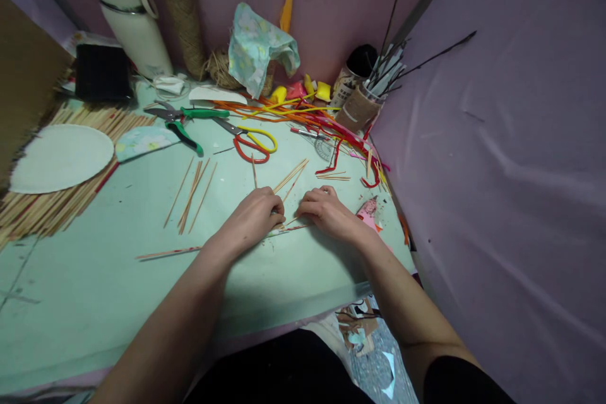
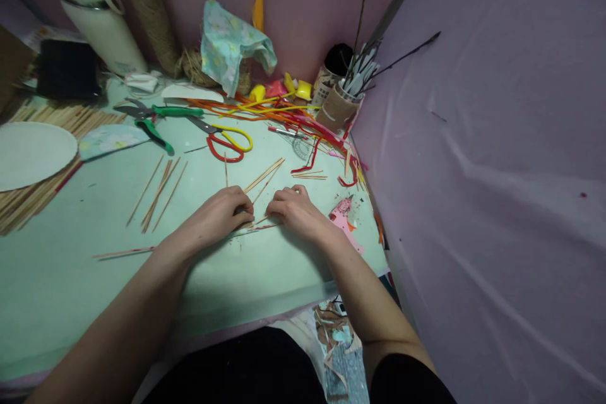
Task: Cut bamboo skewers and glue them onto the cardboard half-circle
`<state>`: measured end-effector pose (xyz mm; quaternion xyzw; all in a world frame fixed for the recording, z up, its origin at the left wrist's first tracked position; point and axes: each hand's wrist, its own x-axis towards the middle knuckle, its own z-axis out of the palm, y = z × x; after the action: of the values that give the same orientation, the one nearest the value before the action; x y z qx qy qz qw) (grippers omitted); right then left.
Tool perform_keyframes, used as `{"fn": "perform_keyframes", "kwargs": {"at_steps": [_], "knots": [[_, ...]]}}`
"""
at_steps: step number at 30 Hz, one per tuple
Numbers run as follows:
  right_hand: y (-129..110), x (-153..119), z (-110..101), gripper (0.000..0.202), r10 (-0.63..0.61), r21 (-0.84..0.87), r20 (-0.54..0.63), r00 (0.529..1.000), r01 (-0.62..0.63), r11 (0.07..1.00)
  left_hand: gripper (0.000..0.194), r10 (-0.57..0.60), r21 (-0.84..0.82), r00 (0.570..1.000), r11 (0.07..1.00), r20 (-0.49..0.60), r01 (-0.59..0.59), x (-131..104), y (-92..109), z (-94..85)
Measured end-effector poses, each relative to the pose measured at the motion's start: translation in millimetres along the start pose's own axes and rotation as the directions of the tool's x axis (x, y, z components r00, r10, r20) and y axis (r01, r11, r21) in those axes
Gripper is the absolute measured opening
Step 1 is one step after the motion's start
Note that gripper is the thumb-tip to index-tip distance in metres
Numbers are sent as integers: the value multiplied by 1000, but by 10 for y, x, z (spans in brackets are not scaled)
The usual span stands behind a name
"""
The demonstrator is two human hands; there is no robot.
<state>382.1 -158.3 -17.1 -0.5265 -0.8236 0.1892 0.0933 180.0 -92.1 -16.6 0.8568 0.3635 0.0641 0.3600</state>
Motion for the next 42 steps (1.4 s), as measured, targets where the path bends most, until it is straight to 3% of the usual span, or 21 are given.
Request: {"fn": "perform_keyframes", "kwargs": {"at_steps": [6, 12, 19, 23, 26, 33, 42], "knots": [[19, 3, 11, 26, -2, 0, -6, 1000, 2, 1000, 14, 51, 28, 998, 998, -40, -50, 22, 93, 73], [-20, 3, -4, 25, 10, -2, -6, 1000, -10, 1000, 20, 76, 203, 996, 977, -41, -66, 56, 182, 219], [43, -48, -103, 20, 39, 25, -56, 998, -38, 999, 24, 66, 185, 997, 981, -46, -56, 52, 150, 267], [222, -194, -311, 25, 160, 48, -262, 952, -153, 987, 23, 53, 159, 997, 986, -49, -45, 36, 159, 256], [327, -318, -453, 26, 233, 37, -345, 909, -234, 971, 25, 45, 161, 998, 986, -44, -37, 30, 172, 239], [467, -491, -478, 21, 344, 23, -364, 866, -360, 932, 25, 48, 141, 997, 989, -52, -40, 27, 164, 231], [500, -473, -447, 20, 341, 9, -348, 873, -361, 932, 25, 43, 129, 998, 991, -39, -38, 45, 156, 240]]}}
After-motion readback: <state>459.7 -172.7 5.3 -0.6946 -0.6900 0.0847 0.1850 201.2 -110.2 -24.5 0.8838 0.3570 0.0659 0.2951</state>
